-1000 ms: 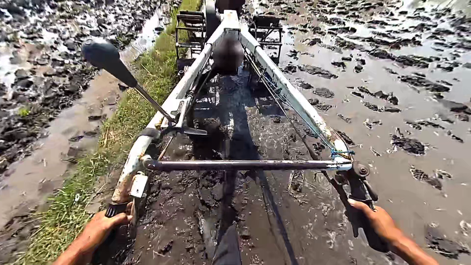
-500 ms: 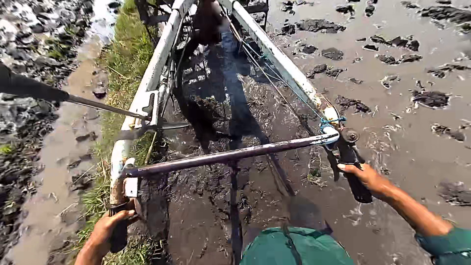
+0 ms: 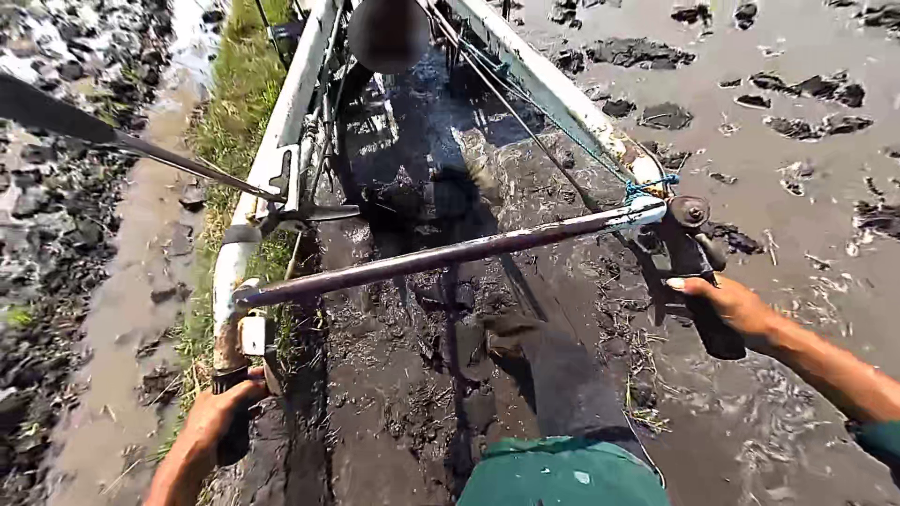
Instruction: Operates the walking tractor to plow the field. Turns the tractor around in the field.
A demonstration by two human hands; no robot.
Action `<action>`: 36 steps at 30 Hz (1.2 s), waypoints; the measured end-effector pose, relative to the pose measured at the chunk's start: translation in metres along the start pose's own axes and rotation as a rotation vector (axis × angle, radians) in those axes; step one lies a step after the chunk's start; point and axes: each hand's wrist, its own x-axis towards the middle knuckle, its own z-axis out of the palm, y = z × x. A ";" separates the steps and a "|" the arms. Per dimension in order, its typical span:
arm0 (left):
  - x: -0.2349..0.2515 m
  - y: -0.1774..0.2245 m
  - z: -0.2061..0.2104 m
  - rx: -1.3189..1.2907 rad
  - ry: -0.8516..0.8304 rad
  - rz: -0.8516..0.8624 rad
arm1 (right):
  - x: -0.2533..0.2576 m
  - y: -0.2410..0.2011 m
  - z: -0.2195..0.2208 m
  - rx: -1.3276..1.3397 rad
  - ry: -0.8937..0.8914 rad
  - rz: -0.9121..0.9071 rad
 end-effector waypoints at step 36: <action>0.403 0.445 0.144 -0.019 0.011 0.069 | 0.551 -0.353 -0.016 -0.030 -0.046 0.012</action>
